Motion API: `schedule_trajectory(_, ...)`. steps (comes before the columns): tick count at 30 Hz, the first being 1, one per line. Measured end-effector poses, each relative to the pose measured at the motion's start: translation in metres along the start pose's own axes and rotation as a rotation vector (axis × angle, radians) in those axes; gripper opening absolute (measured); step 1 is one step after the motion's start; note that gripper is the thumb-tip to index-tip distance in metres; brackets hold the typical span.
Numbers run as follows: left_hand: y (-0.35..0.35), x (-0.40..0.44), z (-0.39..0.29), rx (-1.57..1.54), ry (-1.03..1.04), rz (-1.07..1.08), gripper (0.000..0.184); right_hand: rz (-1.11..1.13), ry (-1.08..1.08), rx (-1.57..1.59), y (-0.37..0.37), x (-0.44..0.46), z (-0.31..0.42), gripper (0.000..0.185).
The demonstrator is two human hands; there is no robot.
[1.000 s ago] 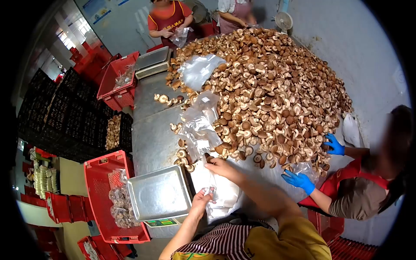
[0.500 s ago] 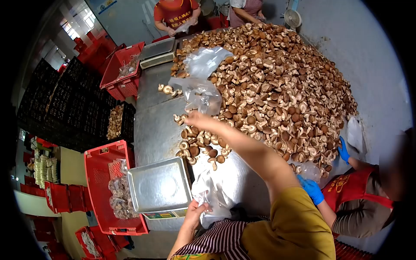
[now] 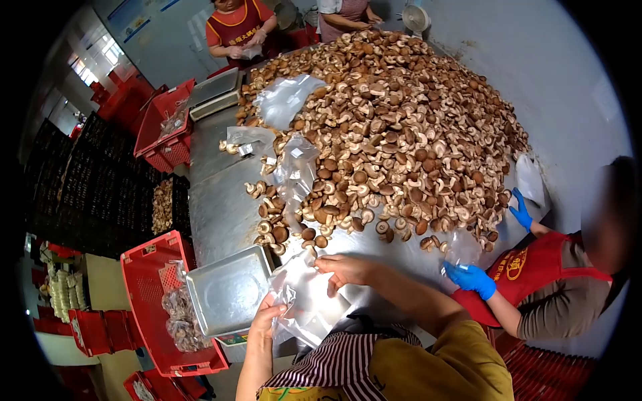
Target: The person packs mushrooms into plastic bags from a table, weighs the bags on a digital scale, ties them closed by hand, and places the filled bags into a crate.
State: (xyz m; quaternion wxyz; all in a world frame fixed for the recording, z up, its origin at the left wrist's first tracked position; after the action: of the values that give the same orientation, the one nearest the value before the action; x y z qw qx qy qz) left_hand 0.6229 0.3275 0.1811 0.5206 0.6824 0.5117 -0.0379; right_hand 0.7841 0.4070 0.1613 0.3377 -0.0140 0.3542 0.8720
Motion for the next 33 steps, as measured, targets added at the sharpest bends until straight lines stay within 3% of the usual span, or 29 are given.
schedule_trajectory(4,0.003,0.009,-0.002,0.150,-0.003,-0.031,0.086,-0.103,0.065,-0.059,-0.005,-0.017,-0.017,0.053)
schedule_trajectory(6,0.010,0.010,-0.003,0.231,-0.003,-0.027,0.088,-0.026,0.067,0.034,0.006,-0.025,-0.016,0.050)
schedule_trajectory(8,0.015,0.011,-0.001,0.257,-0.028,-0.031,0.089,-0.052,0.021,0.043,0.006,-0.030,-0.010,0.042)
schedule_trajectory(11,0.010,0.017,0.002,0.383,-0.038,-0.084,0.087,-0.203,-0.091,-0.263,-0.007,-0.034,0.015,0.023)
schedule_trajectory(14,-0.003,0.031,0.004,0.486,0.066,-0.173,0.083,-0.223,-0.218,-0.307,-0.025,-0.035,0.019,0.018)
schedule_trajectory(16,-0.012,0.017,-0.024,0.977,0.537,-0.669,0.080,-0.263,-0.219,-0.273,-0.031,-0.037,0.016,0.016)
schedule_trajectory(18,0.036,-0.015,-0.052,1.148,0.709,-0.904,0.069,-0.273,-0.291,-0.162,-0.034,-0.039,0.012,0.018)
schedule_trajectory(21,0.056,-0.008,-0.045,1.047,0.698,-0.777,0.049,-0.341,-0.245,-0.044,-0.029,-0.044,0.001,0.023)
schedule_trajectory(24,0.063,0.021,-0.017,0.881,0.499,-0.568,0.046,-0.277,-0.223,0.149,-0.012,-0.047,-0.005,0.029)
schedule_trajectory(28,0.072,0.037,0.001,0.808,0.436,-0.486,0.042,-0.280,-0.256,0.297,0.003,-0.043,-0.007,0.029)
schedule_trajectory(33,0.062,0.049,0.014,0.655,0.408,-0.402,0.036,-0.306,-0.220,0.262,-0.002,-0.045,-0.018,0.025)
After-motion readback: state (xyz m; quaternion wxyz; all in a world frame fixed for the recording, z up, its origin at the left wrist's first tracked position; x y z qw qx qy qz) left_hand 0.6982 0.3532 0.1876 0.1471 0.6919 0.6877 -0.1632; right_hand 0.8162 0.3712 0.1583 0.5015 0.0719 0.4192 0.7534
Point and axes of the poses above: each hand's wrist, its own x-axis towards the middle knuckle, its own y-axis out of the palm, z = x × y, the point moved 9 cm from there along x, towards the middle knuckle, and after that the axes turned 15 degrees about -y, right-handed, at the moved point
